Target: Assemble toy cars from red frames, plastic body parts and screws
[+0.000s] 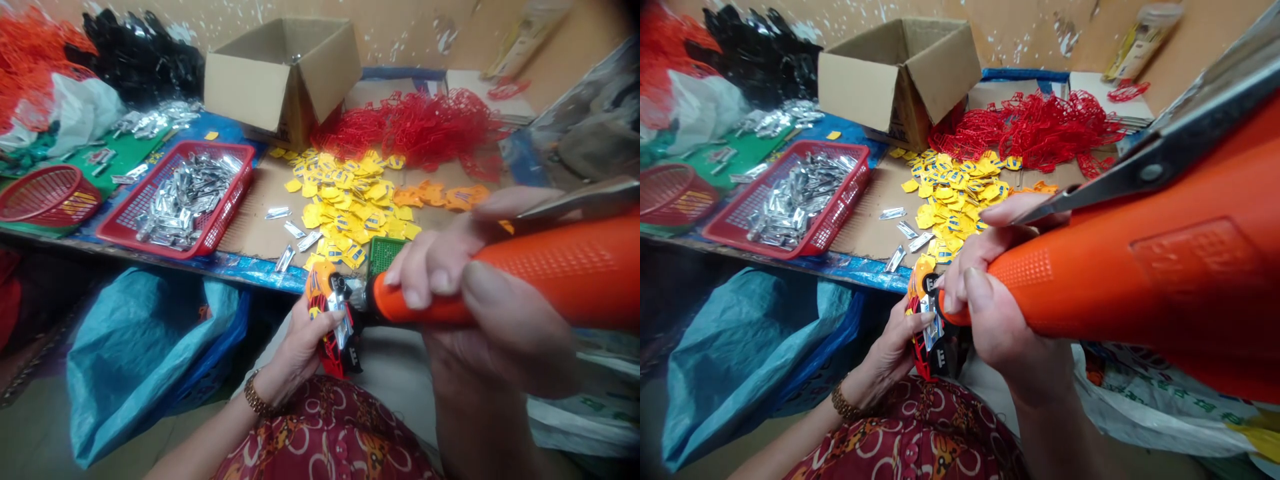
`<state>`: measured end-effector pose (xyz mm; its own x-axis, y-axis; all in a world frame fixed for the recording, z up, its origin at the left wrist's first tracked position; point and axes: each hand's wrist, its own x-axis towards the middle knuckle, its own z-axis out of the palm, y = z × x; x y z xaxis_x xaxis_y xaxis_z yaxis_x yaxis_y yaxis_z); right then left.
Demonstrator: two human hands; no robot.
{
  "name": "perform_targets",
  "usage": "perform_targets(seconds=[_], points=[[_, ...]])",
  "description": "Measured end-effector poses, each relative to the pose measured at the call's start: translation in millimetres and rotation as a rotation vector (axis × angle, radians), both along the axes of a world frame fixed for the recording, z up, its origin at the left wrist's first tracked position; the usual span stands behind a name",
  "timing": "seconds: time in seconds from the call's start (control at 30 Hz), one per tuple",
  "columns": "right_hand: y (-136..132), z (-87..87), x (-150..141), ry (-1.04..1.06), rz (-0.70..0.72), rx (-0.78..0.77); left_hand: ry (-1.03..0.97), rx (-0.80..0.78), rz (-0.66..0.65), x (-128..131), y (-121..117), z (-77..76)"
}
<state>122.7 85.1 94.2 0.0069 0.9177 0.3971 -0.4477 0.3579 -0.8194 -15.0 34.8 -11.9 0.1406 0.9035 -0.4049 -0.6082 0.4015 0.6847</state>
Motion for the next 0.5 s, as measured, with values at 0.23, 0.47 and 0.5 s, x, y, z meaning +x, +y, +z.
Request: perform_targets(seconds=[0.23,0.47,0.5], points=[[-2.8,-5.4,1.1,-0.125,-0.044,0.128,0.015,-0.022,0.035,1.5,-3.6,0.1],[-4.7,-10.4,-0.4,-0.159,-0.043,0.091,0.021,-0.025,0.052,1.2,-1.3,-1.2],[-3.6,-9.7,-0.3,-0.168,-0.032,0.110,0.004,-0.023,0.034,0.5,-0.9,-1.2]])
